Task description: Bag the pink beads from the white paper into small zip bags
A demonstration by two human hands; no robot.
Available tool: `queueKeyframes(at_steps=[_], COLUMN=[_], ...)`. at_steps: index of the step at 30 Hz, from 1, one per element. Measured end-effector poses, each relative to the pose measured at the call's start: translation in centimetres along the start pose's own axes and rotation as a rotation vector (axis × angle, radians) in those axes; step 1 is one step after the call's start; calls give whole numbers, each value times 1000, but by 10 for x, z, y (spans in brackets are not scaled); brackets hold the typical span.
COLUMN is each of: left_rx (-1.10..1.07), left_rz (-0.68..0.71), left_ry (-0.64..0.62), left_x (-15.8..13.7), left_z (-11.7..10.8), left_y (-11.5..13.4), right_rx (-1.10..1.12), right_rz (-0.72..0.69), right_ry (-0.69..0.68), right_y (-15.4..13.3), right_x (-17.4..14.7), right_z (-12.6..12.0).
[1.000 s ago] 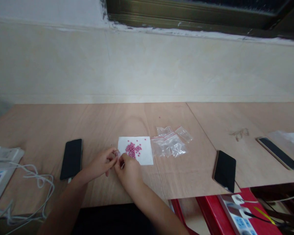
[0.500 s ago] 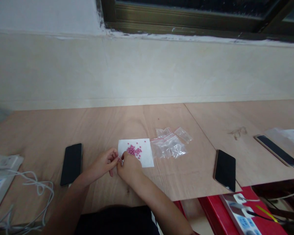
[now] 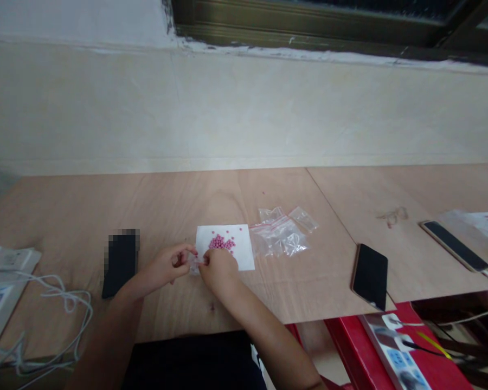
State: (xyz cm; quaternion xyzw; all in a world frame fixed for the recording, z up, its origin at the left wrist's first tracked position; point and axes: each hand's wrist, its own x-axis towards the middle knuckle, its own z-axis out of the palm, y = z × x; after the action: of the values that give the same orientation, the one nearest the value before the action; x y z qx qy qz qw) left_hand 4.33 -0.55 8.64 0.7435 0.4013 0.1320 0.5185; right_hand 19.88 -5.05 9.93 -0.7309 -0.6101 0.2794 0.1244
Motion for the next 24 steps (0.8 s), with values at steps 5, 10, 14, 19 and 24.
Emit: queueKeyframes(at_steps=[5,10,14,19,24], left_rx=[105,98,-72,-210,-188], left_rz=[193,221,163,30,21], left_ry=[-14,-40,-48,21,139], left_x=[-1,3,7,9,15], left_z=[-12,-4,9,17,21], left_y=[9,-2,-18,-40,-62], right_rx=[72,274,481,714,725], right_rz=[-25,-90,-72,-54,-103], right_ry=[36,-28,-81,-28,212], right_y=[2,4,7,21,40], right_x=[5,10,9,2,-2], right_z=[-13,-20,-20,-10,15])
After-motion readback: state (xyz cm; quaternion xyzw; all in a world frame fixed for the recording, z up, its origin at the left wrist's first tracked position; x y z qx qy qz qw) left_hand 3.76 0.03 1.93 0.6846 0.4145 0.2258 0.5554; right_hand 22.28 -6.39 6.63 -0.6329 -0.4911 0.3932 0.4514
